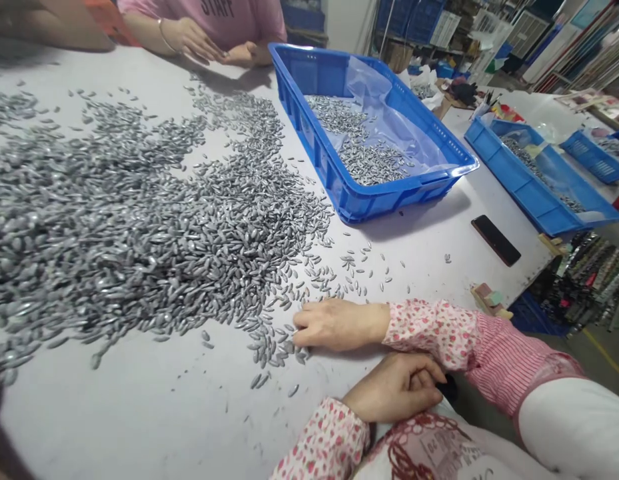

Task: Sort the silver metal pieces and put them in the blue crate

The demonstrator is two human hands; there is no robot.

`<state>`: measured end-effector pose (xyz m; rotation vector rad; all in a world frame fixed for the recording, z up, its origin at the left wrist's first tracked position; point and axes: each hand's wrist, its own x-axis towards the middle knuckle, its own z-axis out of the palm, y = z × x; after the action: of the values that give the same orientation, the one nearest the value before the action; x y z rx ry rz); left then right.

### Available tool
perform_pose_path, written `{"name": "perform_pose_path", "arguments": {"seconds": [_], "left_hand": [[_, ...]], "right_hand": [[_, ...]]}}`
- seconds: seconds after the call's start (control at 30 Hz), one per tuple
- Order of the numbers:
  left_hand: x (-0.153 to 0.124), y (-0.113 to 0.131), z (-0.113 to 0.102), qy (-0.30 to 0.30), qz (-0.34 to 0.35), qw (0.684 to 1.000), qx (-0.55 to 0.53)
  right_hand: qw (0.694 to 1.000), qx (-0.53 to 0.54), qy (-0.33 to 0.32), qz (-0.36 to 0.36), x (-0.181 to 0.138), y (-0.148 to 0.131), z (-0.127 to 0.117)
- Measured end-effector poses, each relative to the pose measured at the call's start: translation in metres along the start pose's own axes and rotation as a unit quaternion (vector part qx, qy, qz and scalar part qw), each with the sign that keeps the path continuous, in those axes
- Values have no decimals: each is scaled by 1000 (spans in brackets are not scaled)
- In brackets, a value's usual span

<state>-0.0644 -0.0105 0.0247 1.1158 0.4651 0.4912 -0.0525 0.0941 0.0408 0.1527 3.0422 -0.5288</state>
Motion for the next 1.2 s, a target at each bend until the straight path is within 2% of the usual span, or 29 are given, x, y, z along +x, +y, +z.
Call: {"name": "perform_pose_path", "arguments": {"seconds": [0.1, 0.27, 0.4, 0.5, 0.63, 0.8, 0.9, 0.97, 1.07, 1.2], "left_hand": [[0, 1, 0, 4, 6, 1000, 5], [1, -1, 1, -1, 12, 1000, 18], [2, -4, 1, -3, 13, 999, 31], [2, -5, 1, -4, 20, 999, 40], [3, -6, 2, -4, 15, 999, 40], [3, -8, 2, -11, 11, 999, 47], [3, -8, 3, -13, 6, 998, 57], [3, -6, 3, -6, 7, 998, 61], [2, -4, 3, -7, 11, 997, 71], [3, -4, 3, -8, 17, 996, 84]], "right_hand": [[997, 64, 14, 51, -30, 10, -11], [973, 136, 97, 158, -77, 37, -25], [969, 136, 110, 178, -95, 47, -29], [975, 107, 111, 159, -91, 41, -28], [982, 75, 110, 132, -61, 21, -21], [997, 27, 73, -7, -21, -2, 0], [997, 5, 44, -62, -21, -3, 7], [998, 9, 35, -44, -33, 3, 5], [999, 10, 36, 38, -53, 18, -5], [989, 36, 80, 116, -57, 32, -18]]}}
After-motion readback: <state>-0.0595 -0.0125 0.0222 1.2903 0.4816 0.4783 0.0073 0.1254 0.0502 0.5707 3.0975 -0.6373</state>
